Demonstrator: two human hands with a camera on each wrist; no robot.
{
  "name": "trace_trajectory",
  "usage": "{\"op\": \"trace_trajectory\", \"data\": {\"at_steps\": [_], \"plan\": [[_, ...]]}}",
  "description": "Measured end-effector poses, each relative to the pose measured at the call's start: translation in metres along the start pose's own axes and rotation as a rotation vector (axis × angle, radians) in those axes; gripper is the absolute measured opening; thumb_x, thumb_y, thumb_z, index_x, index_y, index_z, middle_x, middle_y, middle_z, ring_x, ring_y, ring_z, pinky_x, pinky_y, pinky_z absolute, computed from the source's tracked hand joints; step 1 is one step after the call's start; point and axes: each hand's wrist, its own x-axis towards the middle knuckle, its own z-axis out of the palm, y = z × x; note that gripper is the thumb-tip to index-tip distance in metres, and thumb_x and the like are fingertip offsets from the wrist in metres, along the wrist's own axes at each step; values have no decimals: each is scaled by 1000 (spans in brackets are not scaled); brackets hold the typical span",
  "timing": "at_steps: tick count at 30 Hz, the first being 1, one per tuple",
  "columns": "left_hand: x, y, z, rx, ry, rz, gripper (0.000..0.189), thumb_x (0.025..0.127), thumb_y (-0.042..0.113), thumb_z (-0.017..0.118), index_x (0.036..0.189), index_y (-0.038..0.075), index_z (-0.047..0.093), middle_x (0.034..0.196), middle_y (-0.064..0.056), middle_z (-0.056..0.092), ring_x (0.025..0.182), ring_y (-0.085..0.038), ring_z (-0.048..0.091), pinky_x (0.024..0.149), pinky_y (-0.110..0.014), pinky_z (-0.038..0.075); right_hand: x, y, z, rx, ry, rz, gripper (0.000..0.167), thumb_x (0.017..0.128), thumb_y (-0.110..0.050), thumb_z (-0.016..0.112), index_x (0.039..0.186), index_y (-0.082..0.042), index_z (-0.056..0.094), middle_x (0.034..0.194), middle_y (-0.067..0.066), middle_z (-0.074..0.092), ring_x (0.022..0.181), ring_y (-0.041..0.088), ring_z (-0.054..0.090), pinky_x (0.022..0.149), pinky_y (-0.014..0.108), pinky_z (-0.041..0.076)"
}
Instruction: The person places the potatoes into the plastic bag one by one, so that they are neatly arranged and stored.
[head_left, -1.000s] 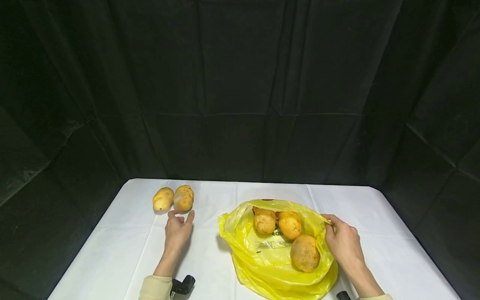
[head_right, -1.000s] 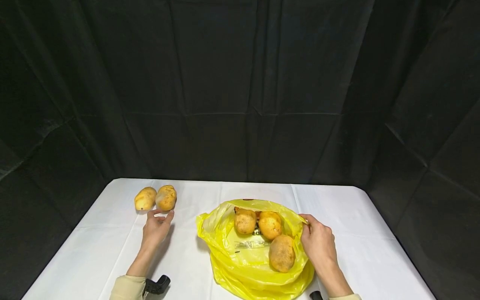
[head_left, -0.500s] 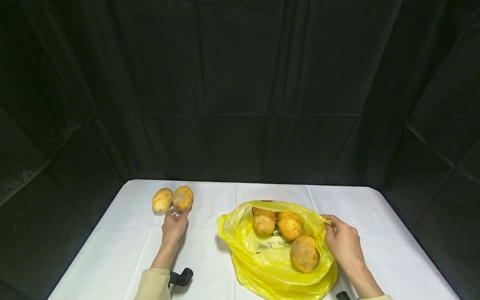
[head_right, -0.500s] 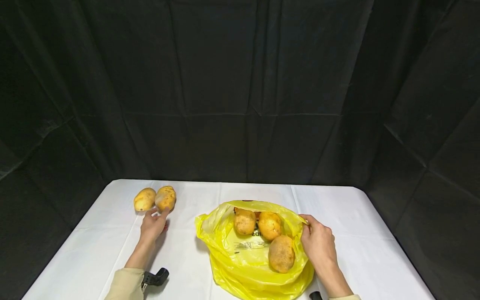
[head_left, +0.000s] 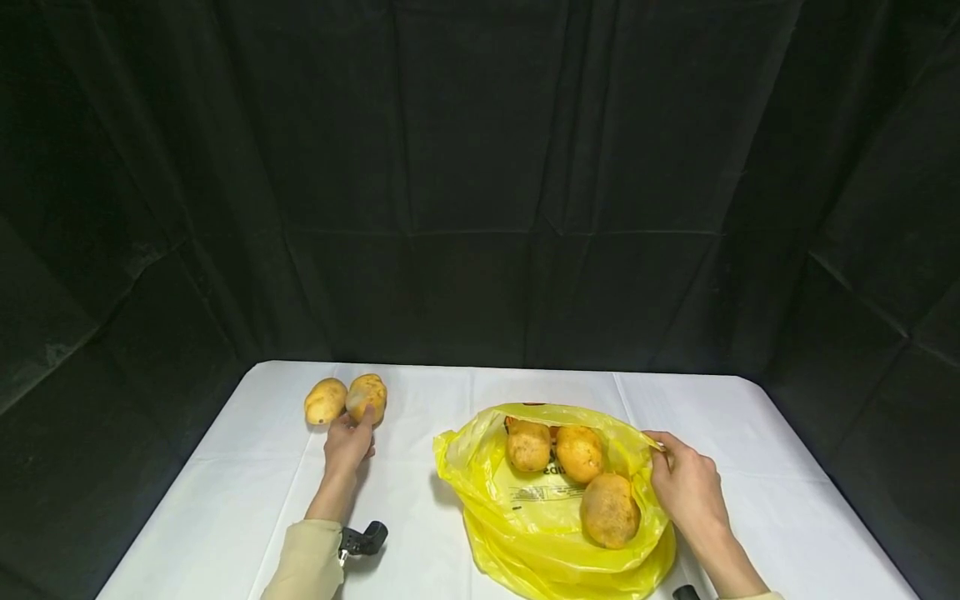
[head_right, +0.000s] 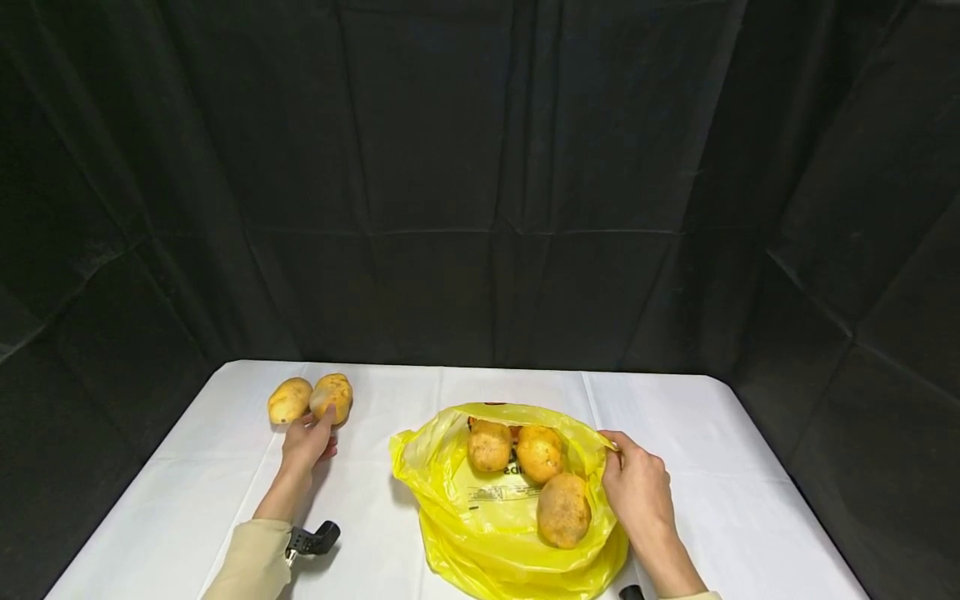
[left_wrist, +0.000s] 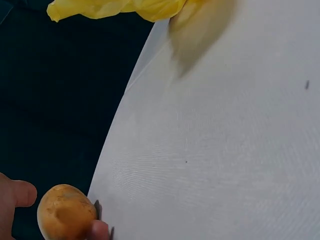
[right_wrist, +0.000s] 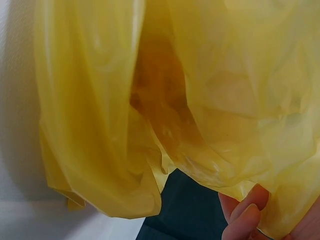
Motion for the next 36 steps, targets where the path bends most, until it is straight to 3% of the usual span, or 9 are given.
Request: {"op": "trace_trajectory", "data": {"at_steps": [5,11,19,22,26,28,30,33,36], "plan": [[5,0,2,-18,-5,9,66,99,41,53,137,-12,40,67,-3,58,53,-9,56,51,-21,49,0,0,0,-1,-13,14,28,95,-3,52,119,0,66,105,26,67,72,25,57,65,42,46],[8,1,5,9,17,31,63,99,44,50,130,-10,46,65,-3,57,51,-10,55,50,-22,46,0,0,-1,-1,0,3,28,95,-3,52,119,-1,66,105,27,67,72,26,58,64,44,46],[12,3,10,27,37,-7,59,100,45,46,125,-8,48,63,-5,56,46,-9,52,45,-20,44,-1,0,0,-2,-5,13,28,95,-4,51,119,-1,66,107,26,67,74,27,59,66,45,47],[12,3,11,27,42,-8,59,100,44,46,126,-9,46,65,-6,55,47,-9,52,45,-20,45,-1,0,0,-4,-12,14,28,95,-3,51,119,-1,66,108,27,66,81,32,63,70,49,50],[12,4,12,31,48,5,61,100,42,49,130,-10,43,87,-16,58,52,-12,55,48,-22,48,-1,1,-1,-3,-10,6,29,95,-3,51,119,-1,66,109,26,66,87,34,65,72,51,50],[11,5,14,42,55,22,63,99,41,50,134,-10,39,105,-25,57,58,-20,60,55,-29,52,-1,1,-1,-1,-6,3,28,95,-3,51,119,-1,66,109,26,67,84,32,64,71,49,49],[12,6,15,58,60,56,66,99,40,51,140,-9,34,123,-33,49,83,-33,65,75,-39,55,-1,1,-2,-3,-2,0,28,95,-3,51,119,-1,66,109,26,67,84,32,64,71,49,49],[14,7,16,102,59,133,68,99,35,51,148,-6,25,141,-38,35,123,-48,45,103,-53,37,-1,2,-2,-4,-4,0,29,94,-3,51,119,-1,66,109,26,66,83,33,63,72,49,49],[17,8,16,135,45,208,67,99,28,52,151,-2,24,148,-35,29,136,-49,27,111,-56,22,-1,2,-3,-3,-8,-2,30,94,-3,50,119,-1,66,110,27,66,84,33,63,73,50,49]]}}
